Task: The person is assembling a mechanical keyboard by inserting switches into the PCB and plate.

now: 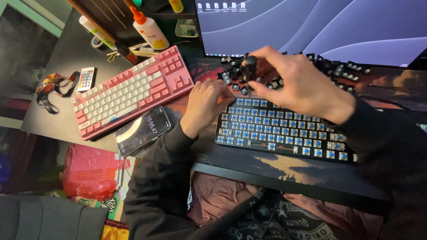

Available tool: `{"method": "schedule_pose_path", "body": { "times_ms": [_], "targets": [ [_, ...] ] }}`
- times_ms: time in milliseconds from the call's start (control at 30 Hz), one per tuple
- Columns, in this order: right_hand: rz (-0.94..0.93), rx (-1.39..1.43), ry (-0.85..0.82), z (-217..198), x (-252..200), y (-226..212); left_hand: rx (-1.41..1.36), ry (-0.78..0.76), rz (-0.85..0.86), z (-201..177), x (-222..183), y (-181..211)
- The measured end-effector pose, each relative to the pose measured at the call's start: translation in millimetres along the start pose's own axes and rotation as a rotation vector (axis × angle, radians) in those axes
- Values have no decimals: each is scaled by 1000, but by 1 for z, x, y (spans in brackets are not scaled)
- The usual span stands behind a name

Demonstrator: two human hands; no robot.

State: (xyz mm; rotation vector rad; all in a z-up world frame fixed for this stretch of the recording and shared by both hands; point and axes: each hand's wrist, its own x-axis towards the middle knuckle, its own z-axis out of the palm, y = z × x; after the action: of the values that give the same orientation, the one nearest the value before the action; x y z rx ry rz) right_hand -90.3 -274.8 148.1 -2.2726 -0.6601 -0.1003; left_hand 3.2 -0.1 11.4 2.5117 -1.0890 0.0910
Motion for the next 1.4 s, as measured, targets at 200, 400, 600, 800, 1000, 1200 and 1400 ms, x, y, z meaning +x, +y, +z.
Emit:
{"method": "schedule_pose_path", "body": {
  "times_ms": [200, 400, 600, 800, 1000, 1200, 1400],
  "targets": [
    [-42, -38, 50, 23, 11, 13, -11, 31, 25, -6, -1, 2],
    [-104, 69, 148, 32, 1, 23, 81, 34, 32, -3, -3, 0],
    [-107, 161, 191, 43, 4, 30, 7, 22, 29, -8, -7, -10],
    [-105, 181, 152, 51, 4, 37, 5, -46, 5, -20, -10, -21],
    [12, 279, 145, 55, 8, 32, -85, -104, 30, -45, -7, -7],
    [9, 258, 148, 55, 7, 28, -90, -92, 33, -44, -7, -5],
    [48, 241, 115, 59, 7, 35, -83, -106, 38, -41, -7, -10]
  ]
}}
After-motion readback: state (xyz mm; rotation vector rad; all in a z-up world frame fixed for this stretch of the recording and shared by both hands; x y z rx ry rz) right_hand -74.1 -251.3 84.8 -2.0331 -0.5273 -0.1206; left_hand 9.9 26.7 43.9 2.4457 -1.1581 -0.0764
